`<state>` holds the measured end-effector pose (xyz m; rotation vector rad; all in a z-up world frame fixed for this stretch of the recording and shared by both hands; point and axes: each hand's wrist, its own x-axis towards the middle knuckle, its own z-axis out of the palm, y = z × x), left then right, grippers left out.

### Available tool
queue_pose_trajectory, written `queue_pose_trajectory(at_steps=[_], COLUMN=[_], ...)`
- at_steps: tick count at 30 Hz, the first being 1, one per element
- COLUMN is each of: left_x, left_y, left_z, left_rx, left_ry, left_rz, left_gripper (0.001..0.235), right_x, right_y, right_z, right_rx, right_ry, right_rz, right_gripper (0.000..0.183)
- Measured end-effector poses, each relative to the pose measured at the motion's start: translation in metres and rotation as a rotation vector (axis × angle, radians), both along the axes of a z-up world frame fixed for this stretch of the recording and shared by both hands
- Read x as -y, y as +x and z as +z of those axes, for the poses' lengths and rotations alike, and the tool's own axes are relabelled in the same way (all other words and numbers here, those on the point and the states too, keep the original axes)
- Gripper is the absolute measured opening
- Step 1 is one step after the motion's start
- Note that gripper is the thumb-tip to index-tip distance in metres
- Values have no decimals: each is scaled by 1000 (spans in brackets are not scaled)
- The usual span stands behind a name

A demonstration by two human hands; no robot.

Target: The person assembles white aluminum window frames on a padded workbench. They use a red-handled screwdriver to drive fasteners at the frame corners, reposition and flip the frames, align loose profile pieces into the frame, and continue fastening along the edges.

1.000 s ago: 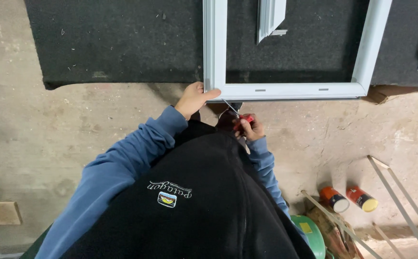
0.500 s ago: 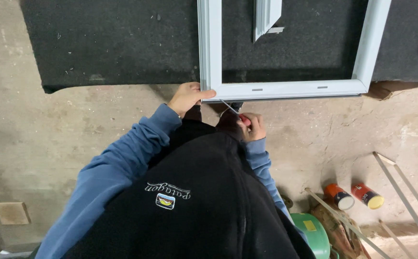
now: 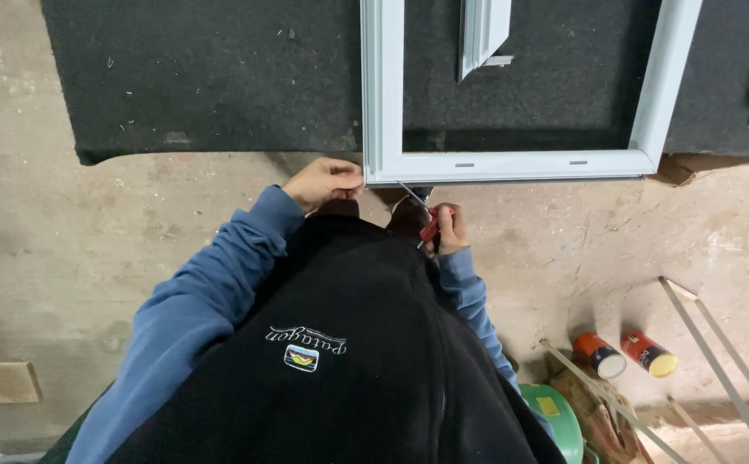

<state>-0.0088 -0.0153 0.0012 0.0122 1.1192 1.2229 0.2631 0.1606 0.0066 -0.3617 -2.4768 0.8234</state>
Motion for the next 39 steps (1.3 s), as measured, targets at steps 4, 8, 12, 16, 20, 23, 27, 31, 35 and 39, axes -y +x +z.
queue_pose_trajectory(at_steps=[4,8,12,16,20,23,27,31,35,39], left_x=[-9,-6,-5,-13,-19,-20,-15,-27,-24,-20], left_y=[2,10,10,15,6,5,16,14,6,4], left_z=[16,-10,0,-20,-36,-43,-64,-21,-33,-37], left_rx=[-173,-266,-335,-284,-220,-209,-28,276,270,29], left_ry=[-95,-92,-77,24,70,63,103,247,120,-8], left_rz=[-86,-57,-15,16,-10,-60,75,244,142,20], left_gripper=[28,25,24,20,18,19,23,37,37,29], right_x=[-11,-15,-16,-14,-16,-17,-21,-16,-6,-4], right_y=[16,17,13,21,24,29,18,14,13,18], right_z=[-25,-17,-21,-40,-53,-63,-47,-6,18,27], right_rx=[247,322,367,305,247,266,324,320,200,260], right_ry=[-1352,-1310,-1224,-1179,-1153,-1276,-1808,-1710,-1260,-667], right_rz=[-336,-308,-365,-322,-306,-392,-538,-385,-1,113], right_gripper=[37,38,37,37,36,41,43,50,86,108])
